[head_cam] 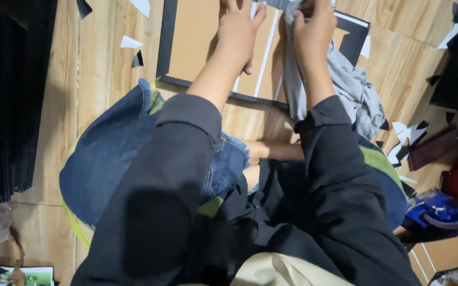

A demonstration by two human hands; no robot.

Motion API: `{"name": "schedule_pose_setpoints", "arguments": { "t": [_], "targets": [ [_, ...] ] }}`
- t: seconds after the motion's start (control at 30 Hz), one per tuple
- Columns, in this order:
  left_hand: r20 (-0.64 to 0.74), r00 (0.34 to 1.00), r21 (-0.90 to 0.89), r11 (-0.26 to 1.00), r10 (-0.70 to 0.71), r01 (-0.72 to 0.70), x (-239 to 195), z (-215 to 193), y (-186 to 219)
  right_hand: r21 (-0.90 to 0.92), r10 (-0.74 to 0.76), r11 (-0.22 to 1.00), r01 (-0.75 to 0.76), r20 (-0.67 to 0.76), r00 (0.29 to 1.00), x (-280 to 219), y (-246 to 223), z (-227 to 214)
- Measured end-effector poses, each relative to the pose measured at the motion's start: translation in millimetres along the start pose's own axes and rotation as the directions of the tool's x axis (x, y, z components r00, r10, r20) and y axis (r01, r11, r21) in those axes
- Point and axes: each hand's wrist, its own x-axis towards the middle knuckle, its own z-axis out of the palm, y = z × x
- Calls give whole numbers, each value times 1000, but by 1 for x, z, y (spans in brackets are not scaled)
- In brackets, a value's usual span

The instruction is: The person sits on the floor and assembles a photo album by placing a cardboard insert into a black frame and smoothing it down. They then apply a white sheet of paper or plastic over the insert, smoothing it out with their hands and a cloth to ensure it is flat.

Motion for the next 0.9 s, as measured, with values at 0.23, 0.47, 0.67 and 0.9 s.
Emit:
{"name": "schedule_pose_setpoints", "arguments": {
  "t": [0.23, 0.47, 0.67, 0.9],
  "targets": [
    [17, 997, 11, 997, -80, 80, 15, 2, 9, -118, 151, 982, -151, -8, 988, 5, 22, 66],
    [-53, 995, 1, 997, -83, 83, 22, 5, 14, -106, 64, 993, -54, 91, 994, 5, -10, 31],
    [-79, 995, 37, 997, -59, 62, 24, 11, 10, -129, 126, 989, -77, 431, 894, -32, 0, 3],
    [-104, 994, 29, 999, -25, 29, 19, 20, 6, -300, 260, 952, -64, 679, 687, -100, -8, -35]
  ]
}}
